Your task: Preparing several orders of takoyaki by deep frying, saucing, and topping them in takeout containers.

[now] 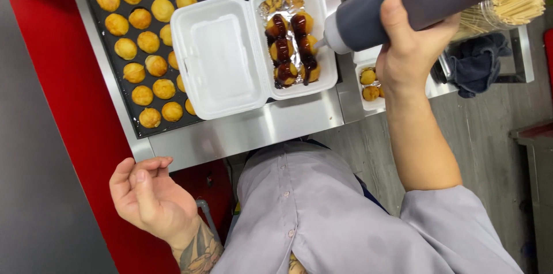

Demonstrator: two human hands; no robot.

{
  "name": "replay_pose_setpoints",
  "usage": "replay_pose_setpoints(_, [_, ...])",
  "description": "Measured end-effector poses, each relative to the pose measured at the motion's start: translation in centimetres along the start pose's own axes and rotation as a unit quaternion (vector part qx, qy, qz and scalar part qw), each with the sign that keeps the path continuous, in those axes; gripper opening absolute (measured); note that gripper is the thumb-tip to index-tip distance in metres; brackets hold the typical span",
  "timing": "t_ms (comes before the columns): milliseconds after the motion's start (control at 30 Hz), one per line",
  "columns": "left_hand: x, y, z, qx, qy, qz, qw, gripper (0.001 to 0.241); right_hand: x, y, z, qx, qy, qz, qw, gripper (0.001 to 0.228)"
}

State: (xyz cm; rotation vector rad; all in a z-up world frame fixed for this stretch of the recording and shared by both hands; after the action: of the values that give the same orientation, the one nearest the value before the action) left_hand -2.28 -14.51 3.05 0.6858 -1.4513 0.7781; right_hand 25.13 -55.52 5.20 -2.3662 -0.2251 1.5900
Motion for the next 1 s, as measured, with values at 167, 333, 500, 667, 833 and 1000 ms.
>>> replay_pose_setpoints(167, [-0.1,-2.5,1.0,-0.037,-0.006,-0.001,0.999,0.023,-1.2,9.7,3.3,0.150,-0.024,-0.198,0.968,0.053])
replay_pose_setpoints(333, [-0.4,-5.9,2.5,-0.087,-0.008,-0.016,0.996,0.022,0.6,22.3,9.3,0.306,0.082,0.003,0.948,0.059])
replay_pose_setpoints(500, [-0.3,-8.6,3.3,-0.141,-0.018,-0.016,0.990,0.020,4.5,23.9,12.2,0.319,0.063,0.227,0.918,0.078])
replay_pose_setpoints(667, [0.7,-10.7,4.1,-0.160,-0.028,-0.012,0.987,0.021,5.4,23.2,11.7,0.299,0.039,0.240,0.923,0.081])
replay_pose_setpoints(833, [-0.2,-9.4,4.0,-0.160,-0.022,-0.006,0.987,0.025,3.0,26.5,10.2,0.329,0.104,0.312,0.885,0.081])
replay_pose_setpoints(1000, [-0.6,-8.9,3.7,-0.153,-0.018,-0.020,0.988,0.023,2.8,24.1,9.8,0.320,0.088,0.293,0.897,0.079])
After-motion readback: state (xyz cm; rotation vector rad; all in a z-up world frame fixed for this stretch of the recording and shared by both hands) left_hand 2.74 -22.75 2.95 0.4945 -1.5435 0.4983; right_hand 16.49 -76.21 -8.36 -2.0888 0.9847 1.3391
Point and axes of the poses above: each hand's wrist, its own z-axis away from the middle knuckle, its own y-axis out of the back of the hand, x = y × z, the point moved 8 cm from there along -z, towards the middle knuckle, and after that the axes turned 13 degrees about -z, right-handed, at the moved point
